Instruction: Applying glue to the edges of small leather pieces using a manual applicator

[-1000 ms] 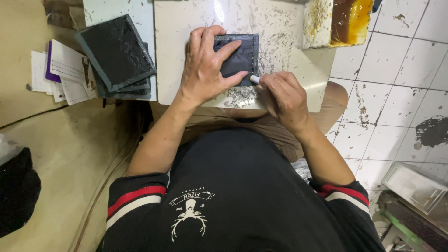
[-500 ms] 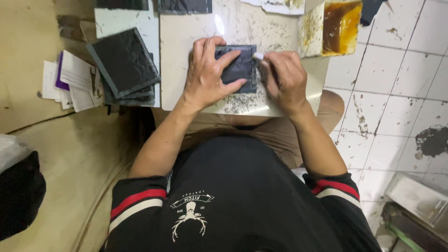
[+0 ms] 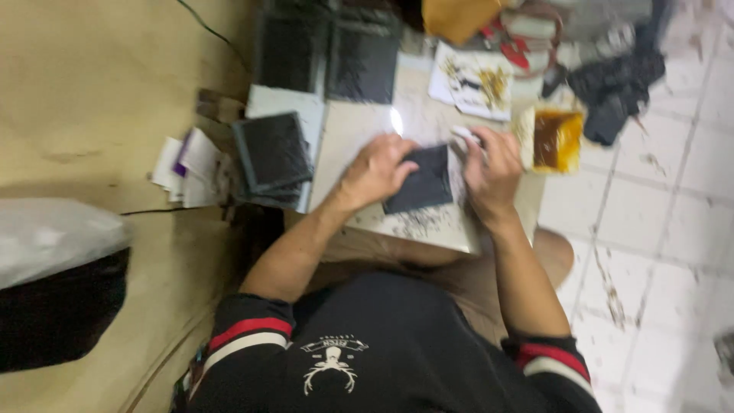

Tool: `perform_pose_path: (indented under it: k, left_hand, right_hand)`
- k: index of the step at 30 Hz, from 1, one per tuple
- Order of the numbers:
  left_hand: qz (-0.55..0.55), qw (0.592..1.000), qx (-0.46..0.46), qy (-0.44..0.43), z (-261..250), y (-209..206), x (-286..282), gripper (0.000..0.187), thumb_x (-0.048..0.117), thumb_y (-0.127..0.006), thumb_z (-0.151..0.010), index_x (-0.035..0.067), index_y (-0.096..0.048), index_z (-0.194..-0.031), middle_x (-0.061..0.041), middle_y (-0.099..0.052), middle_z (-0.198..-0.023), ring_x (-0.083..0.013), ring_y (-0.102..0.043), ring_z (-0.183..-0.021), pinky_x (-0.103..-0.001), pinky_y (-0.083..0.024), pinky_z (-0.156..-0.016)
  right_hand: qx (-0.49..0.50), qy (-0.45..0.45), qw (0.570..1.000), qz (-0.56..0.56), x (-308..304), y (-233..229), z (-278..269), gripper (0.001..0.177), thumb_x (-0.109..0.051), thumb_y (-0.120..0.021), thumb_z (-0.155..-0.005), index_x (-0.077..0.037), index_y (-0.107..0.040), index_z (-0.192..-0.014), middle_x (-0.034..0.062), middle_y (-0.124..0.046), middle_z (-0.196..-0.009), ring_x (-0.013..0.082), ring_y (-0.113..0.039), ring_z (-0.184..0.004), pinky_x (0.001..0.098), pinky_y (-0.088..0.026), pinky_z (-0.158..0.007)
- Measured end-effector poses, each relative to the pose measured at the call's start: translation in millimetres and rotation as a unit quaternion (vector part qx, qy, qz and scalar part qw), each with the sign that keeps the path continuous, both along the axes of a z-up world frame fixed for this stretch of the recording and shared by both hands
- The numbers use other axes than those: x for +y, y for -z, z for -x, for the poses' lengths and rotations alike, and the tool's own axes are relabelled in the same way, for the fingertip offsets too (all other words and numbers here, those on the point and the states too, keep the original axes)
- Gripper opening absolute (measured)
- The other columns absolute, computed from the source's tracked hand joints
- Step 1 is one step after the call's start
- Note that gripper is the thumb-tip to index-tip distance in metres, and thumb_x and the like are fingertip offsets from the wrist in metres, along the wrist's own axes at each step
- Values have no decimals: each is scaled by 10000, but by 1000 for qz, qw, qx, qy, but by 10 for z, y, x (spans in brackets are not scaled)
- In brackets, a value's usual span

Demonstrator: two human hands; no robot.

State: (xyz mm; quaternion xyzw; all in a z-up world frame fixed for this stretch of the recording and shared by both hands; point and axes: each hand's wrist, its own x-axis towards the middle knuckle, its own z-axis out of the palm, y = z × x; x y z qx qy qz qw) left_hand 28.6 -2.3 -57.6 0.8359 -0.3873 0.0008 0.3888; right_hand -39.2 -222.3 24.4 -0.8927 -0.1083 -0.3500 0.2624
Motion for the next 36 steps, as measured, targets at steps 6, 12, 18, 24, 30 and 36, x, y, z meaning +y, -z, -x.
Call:
perform_pose_path:
  k: [6, 12, 18, 24, 30, 36]
  left_hand:
    - [127, 971, 123, -160, -287, -698, 524, 211, 256, -768, -935, 165, -737, -1123, -98, -744, -1040, -312, -720, -1054, -402, -566, -926]
    - [259, 916, 1, -305, -1405, -896, 890, 229, 72, -744, -895, 30, -712, -1118, -202, -733, -926, -316, -731, -959, -448, -568, -803]
    - [254, 897, -23, -360, -2616, -554, 793, 260, 34, -678, -885, 18, -678, -1145, -109, -760, -1030, -247, -728, -912, -362, -576, -797]
    - [236, 890, -42, -388, -3415, -209, 646, 240, 18, -665, -844, 16, -691, -1082, -124, -777, -952, -276, -757, -838, -378, -586, -756]
    - [102, 895, -43, -431, -3570, -113, 567, 330, 75, -649, -925, -76, -625, -1218, -233, -683, -1142, -402, -677, -1067, -481, -577, -903]
    - [70, 881, -81, -461, -3598, -118, 511, 171, 41, -656, -851, -9, -662, -1014, -210, -621, -1015, -426, -630, -900, -500, -528, -844]
  right_hand:
    - [26, 11, 949, -313, 367, -68, 94, 148, -50, -592, -1076, 17, -586, -1208, 153, -640, -1081, 193, -614, -967, 335, -499, -885]
    - [55, -32, 943, -327, 627, 87, -36, 132, -78, -558, -1085, 37, -543, -1147, 234, -671, -1162, 320, -670, -1120, 410, -503, -967]
    - [138, -54, 945, -291, 548, 118, -17, 150, -55, -490, -1060, 3, -491, -1199, 204, -575, -1328, 308, -607, -1198, 399, -518, -1057]
    - [146, -56, 942, -298, 541, 76, -66, 159, -83, -491, -1059, -19, -487, -1205, 193, -570, -1330, 304, -609, -1216, 405, -537, -1081]
    - [149, -67, 933, -321, 505, 136, -106, 158, -66, -482, -1053, -6, -486, -1199, 201, -562, -1333, 296, -612, -1190, 402, -547, -1083]
    - [136, -66, 931, -332, 497, 170, -121, 137, -46, -502, -1043, -10, -497, -1175, 192, -581, -1307, 283, -604, -1204, 386, -524, -1098]
